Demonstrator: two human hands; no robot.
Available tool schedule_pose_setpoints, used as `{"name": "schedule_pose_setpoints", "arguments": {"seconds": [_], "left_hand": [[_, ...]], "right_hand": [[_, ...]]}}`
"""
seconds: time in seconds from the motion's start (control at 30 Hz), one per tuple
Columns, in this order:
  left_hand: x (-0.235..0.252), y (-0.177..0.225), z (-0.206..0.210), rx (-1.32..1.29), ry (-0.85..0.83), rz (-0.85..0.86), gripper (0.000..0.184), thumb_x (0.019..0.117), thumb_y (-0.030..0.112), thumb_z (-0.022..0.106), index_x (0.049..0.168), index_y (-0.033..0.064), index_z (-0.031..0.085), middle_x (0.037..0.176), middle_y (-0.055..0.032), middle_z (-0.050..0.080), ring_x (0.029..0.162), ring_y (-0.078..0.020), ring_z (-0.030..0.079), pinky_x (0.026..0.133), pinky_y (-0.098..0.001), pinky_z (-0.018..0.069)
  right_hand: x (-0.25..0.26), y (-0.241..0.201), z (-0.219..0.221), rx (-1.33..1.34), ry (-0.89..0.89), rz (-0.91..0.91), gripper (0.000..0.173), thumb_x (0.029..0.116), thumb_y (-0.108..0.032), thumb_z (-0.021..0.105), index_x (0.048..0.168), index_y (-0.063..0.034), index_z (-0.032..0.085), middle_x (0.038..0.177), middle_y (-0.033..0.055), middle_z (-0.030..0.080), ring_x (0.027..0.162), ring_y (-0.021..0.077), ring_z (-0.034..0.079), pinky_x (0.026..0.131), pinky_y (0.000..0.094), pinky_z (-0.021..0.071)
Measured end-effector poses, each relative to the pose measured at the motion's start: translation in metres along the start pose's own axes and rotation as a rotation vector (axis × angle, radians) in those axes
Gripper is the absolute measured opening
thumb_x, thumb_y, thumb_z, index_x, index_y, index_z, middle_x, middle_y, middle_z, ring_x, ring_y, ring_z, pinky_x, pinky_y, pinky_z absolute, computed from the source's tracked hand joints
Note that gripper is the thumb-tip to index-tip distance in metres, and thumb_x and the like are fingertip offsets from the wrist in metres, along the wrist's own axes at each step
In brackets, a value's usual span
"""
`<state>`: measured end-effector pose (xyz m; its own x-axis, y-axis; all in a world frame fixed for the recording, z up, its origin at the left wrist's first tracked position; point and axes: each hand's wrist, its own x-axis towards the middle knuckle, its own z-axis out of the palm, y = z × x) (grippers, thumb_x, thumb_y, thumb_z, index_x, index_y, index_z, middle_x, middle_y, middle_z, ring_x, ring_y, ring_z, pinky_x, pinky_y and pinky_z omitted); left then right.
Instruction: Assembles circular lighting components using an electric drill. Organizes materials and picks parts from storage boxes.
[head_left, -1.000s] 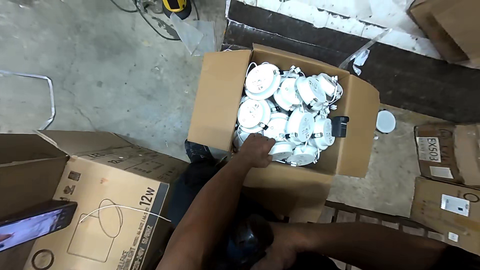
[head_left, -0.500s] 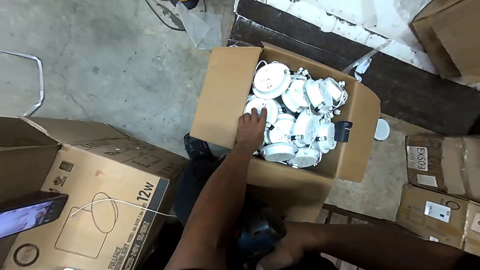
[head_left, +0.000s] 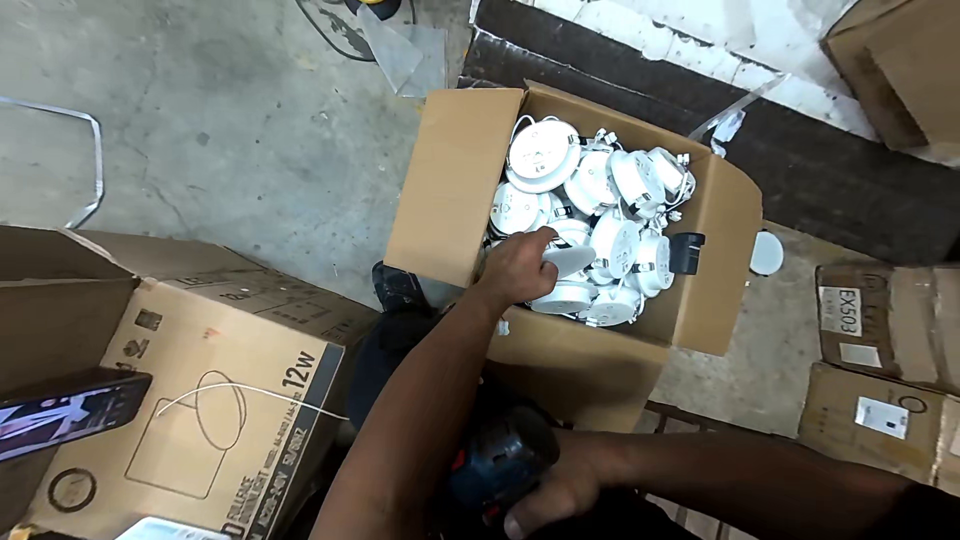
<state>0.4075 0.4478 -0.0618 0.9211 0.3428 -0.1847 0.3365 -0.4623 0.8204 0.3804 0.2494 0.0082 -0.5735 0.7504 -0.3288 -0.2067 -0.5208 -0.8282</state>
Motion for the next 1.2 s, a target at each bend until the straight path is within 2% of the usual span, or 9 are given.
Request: {"name": "schedule_pose_setpoints", "arguments": {"seconds": [0.17, 0.27, 0.33, 0.5, 0.8, 0.9, 0.97, 1.03, 1.2], "left_hand": [[0.011, 0.0, 0.013, 0.004, -0.276, 0.02, 0.036, 0.0905, 0.027, 0.063, 0.124, 0.0142, 0.066, 0.105, -0.0119, 0.071, 0.101, -0.0313, 0.068, 0.08, -0.0597, 0.0544], [0.008, 0.01, 0.03, 0.245, -0.4, 0.15, 0.08, 0.0735, 0.053, 0.083, 0.14, 0.0175, 0.057, 0.122, -0.0141, 0.064, 0.114, -0.0355, 0.06, 0.089, -0.0586, 0.0506], [0.002, 0.016, 0.041, 0.371, -0.481, 0.273, 0.081, 0.0728, 0.043, 0.087, 0.143, 0.0176, 0.054, 0.126, -0.0163, 0.062, 0.116, -0.0378, 0.059, 0.089, -0.058, 0.0498], [-0.006, 0.005, 0.051, 0.442, -0.356, 0.505, 0.052, 0.0856, 0.01, 0.073, 0.135, 0.014, 0.058, 0.113, -0.0171, 0.064, 0.104, -0.0383, 0.063, 0.079, -0.052, 0.0526], [-0.018, -0.016, 0.056, 0.521, 0.01, 0.724, 0.059, 0.0851, 0.025, 0.076, 0.141, 0.0222, 0.058, 0.111, -0.0141, 0.067, 0.101, -0.0339, 0.065, 0.084, -0.0488, 0.0523], [-0.021, -0.012, 0.055, 0.524, -0.14, 0.611, 0.055, 0.0918, 0.021, 0.07, 0.144, 0.0189, 0.055, 0.103, -0.0169, 0.068, 0.094, -0.0367, 0.066, 0.081, -0.0507, 0.0527], [-0.018, -0.01, 0.053, 0.443, -0.223, 0.512, 0.04, 0.0926, 0.013, 0.067, 0.132, 0.0123, 0.061, 0.102, -0.018, 0.068, 0.097, -0.0382, 0.067, 0.079, -0.0518, 0.054], [-0.015, -0.01, 0.052, 0.424, -0.222, 0.5, 0.033, 0.0909, 0.011, 0.068, 0.124, 0.0099, 0.064, 0.099, -0.0155, 0.069, 0.095, -0.0361, 0.068, 0.077, -0.05, 0.0542], [-0.016, 0.004, 0.033, 0.3, -0.053, 0.413, 0.048, 0.0877, 0.016, 0.069, 0.135, 0.0068, 0.06, 0.091, -0.0137, 0.071, 0.083, -0.0324, 0.07, 0.068, -0.0496, 0.0567]], "right_hand": [[-0.001, 0.001, -0.001, 0.04, 0.014, -0.005, 0.039, 0.0902, -0.027, 0.072, 0.119, -0.002, 0.065, 0.103, 0.0046, 0.072, 0.09, 0.0092, 0.07, 0.081, 0.0292, 0.06], [-0.001, 0.001, -0.002, 0.036, 0.007, -0.01, 0.038, 0.0905, -0.025, 0.072, 0.119, -0.0014, 0.065, 0.103, 0.0042, 0.072, 0.092, 0.0083, 0.069, 0.085, 0.0285, 0.0591], [0.0, -0.001, -0.003, 0.033, -0.004, -0.004, 0.037, 0.0896, -0.023, 0.072, 0.119, -0.0005, 0.065, 0.103, 0.0049, 0.072, 0.093, 0.0086, 0.069, 0.085, 0.0287, 0.0589], [0.002, -0.007, -0.004, 0.023, -0.001, 0.021, 0.039, 0.0881, -0.021, 0.073, 0.119, 0.0009, 0.065, 0.105, 0.0057, 0.073, 0.096, 0.0088, 0.069, 0.088, 0.029, 0.0584], [0.002, -0.005, 0.002, 0.02, 0.01, 0.051, 0.042, 0.0877, -0.024, 0.073, 0.121, -0.0008, 0.064, 0.105, 0.0063, 0.074, 0.095, 0.0117, 0.071, 0.087, 0.0332, 0.0599], [0.001, -0.007, 0.003, 0.005, 0.013, 0.066, 0.041, 0.0876, -0.022, 0.074, 0.122, -0.0014, 0.064, 0.106, 0.0059, 0.074, 0.096, 0.011, 0.07, 0.089, 0.0327, 0.0591], [0.0, -0.008, 0.002, 0.0, 0.013, 0.073, 0.041, 0.0875, -0.022, 0.074, 0.122, -0.0019, 0.064, 0.105, 0.0057, 0.074, 0.094, 0.0114, 0.071, 0.087, 0.0329, 0.0596], [0.0, -0.006, 0.003, -0.002, 0.012, 0.061, 0.039, 0.088, -0.022, 0.073, 0.121, -0.0019, 0.064, 0.103, 0.0055, 0.074, 0.09, 0.0116, 0.071, 0.083, 0.0325, 0.0604], [0.0, -0.005, 0.005, -0.006, -0.001, 0.053, 0.035, 0.0882, -0.022, 0.072, 0.118, -0.0034, 0.066, 0.099, 0.0034, 0.074, 0.084, 0.011, 0.071, 0.077, 0.0313, 0.0608]]}}
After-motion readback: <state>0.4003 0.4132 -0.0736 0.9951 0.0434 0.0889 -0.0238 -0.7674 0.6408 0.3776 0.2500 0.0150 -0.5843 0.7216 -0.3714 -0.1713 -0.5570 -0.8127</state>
